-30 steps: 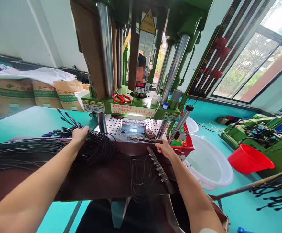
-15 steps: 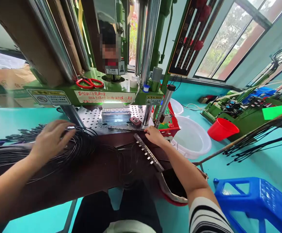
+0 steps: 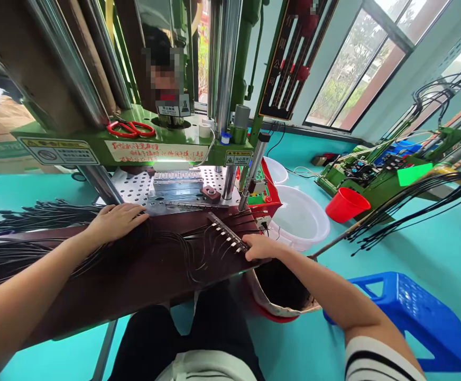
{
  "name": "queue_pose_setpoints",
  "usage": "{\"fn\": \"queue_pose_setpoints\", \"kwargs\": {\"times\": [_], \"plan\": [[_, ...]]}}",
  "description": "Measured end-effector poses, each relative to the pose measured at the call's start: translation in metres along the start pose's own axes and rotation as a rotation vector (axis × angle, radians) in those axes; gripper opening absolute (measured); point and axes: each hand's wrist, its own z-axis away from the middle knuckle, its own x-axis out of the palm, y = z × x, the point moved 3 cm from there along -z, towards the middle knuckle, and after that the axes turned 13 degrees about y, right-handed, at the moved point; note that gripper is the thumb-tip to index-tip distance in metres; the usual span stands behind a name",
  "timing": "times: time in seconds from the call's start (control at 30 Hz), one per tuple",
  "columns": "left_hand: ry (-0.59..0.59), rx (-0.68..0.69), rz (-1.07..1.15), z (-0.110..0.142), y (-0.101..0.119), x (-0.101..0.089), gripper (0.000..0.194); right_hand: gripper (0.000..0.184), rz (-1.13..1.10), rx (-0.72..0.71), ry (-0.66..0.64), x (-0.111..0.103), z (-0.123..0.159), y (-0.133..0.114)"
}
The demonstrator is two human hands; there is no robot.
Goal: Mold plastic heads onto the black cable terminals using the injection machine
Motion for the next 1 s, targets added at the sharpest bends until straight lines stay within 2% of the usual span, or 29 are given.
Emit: {"fn": "queue_pose_setpoints", "kwargs": {"times": [0.07, 0.13, 0.23, 0.3, 0.4, 0.43, 0.53, 0.67, 0.73, 0.8, 0.87, 0.93, 1.0], "plan": [[0.01, 0.047, -0.06, 0.004, 0.006, -0.006, 0.038, 0.021, -0.001, 0.079, 0.043, -0.007, -0.014, 0.005], [0.108, 0.052, -0.064, 0.01, 0.017, -0.016, 0.041, 0.02, 0.018, 0.128, 0.11, -0.013, -0.03, 0.009], [0.218, 0.031, 0.139, 0.024, 0.049, -0.03, 0.04, 0.019, 0.045, 0.12, 0.244, -0.025, -0.053, 0.005], [0.141, -0.048, 0.419, 0.034, 0.08, -0.032, 0.034, 0.019, 0.056, 0.056, 0.345, -0.035, -0.067, -0.008], [-0.173, -0.355, 0.913, 0.046, 0.126, -0.019, 0.027, 0.024, 0.041, -0.059, 0.438, -0.048, -0.089, -0.036], [-0.236, -0.42, 1.048, 0.046, 0.139, -0.014, 0.026, 0.026, 0.03, -0.092, 0.455, -0.052, -0.097, -0.046], [-0.36, -0.452, 1.347, 0.032, 0.166, 0.001, 0.022, 0.029, -0.011, -0.163, 0.493, -0.059, -0.127, -0.072], [-0.494, -0.451, 1.595, 0.0, 0.17, 0.027, 0.035, 0.028, -0.093, -0.197, 0.51, -0.059, -0.177, -0.089], [-0.572, -0.524, 1.671, -0.015, 0.165, 0.04, 0.043, 0.028, -0.145, -0.183, 0.516, -0.057, -0.202, -0.091], [-0.601, -0.651, 1.717, -0.031, 0.159, 0.048, 0.043, 0.026, -0.203, -0.146, 0.53, -0.054, -0.224, -0.092], [-0.559, -0.834, 1.762, -0.046, 0.151, 0.053, 0.037, 0.02, -0.27, -0.103, 0.546, -0.051, -0.243, -0.095], [-0.463, -1.033, 1.803, -0.061, 0.143, 0.056, 0.028, 0.01, -0.346, -0.077, 0.554, -0.049, -0.257, -0.099], [-0.392, -1.171, 1.821, -0.075, 0.135, 0.058, 0.019, 0.017, -0.428, -0.066, 0.552, -0.046, -0.267, -0.104]]}}
